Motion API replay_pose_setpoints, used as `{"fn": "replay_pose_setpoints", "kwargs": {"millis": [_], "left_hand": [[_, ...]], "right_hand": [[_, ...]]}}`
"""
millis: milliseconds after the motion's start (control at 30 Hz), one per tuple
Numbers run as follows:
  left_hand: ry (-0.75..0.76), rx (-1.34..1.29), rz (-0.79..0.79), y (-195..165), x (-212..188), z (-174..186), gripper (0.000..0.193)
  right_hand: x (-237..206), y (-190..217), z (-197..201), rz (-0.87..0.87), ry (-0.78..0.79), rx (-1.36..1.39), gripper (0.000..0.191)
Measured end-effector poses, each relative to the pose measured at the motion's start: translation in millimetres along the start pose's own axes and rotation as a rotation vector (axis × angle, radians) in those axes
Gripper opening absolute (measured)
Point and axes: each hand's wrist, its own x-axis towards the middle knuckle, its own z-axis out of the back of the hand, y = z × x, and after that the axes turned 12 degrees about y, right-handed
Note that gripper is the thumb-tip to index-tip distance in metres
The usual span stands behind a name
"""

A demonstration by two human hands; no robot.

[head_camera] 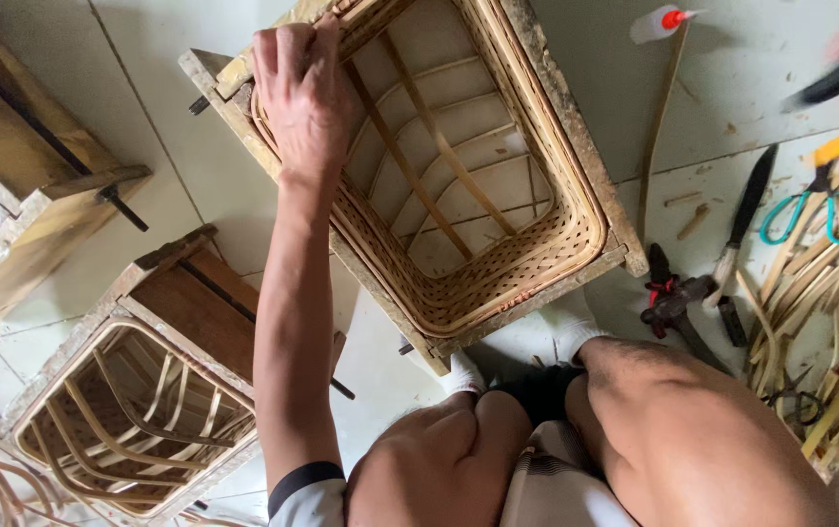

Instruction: The person weaves a basket by inserting thin wooden strips into a wooden mold. They use a hammer to secure the strips and pliers to trim excess material. The process involves bending, inserting, and adjusting the strips to form the basket's structure.

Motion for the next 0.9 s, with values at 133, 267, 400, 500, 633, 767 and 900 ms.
{"fn": "replay_pose_setpoints", "kwargs": {"millis": [133,267,400,500,633,767,900], "left_hand": [[-0.005,-0.145,-0.004,-2.6,5.1,4.7,0.027],[0.023,-0.237,0.036,-3.3,6.6,15.2,0.025],[0.060,-0.242,0.018,-0.9,8.3,18.8,0.032],[0.072,-0.275,0.023,0.2,8.1,16.4,0.036],[0.080,-0.274,0.026,0.6,5.5,15.8,0.049],[0.088,-0.295,0.011,1.4,3.5,19.6,0.054],[0.096,-0.293,0.017,1.7,3.6,20.6,0.053]], "right_hand": [[-7.8,55.5,-123.4,0.063,0.742,0.447,0.033],[21.7,49.7,-235.8,0.051,0.697,0.014,0.020],[49.1,30.5,-283.8,-0.028,0.695,-0.082,0.014],[50.7,18.7,-294.9,-0.051,0.706,-0.126,0.019],[49.4,-3.3,-304.3,0.044,0.670,-0.168,0.023],[58.8,-28.2,-314.7,-0.225,0.785,-0.329,0.049],[64.5,-36.0,-320.5,0.190,0.730,-0.409,0.033]]}}
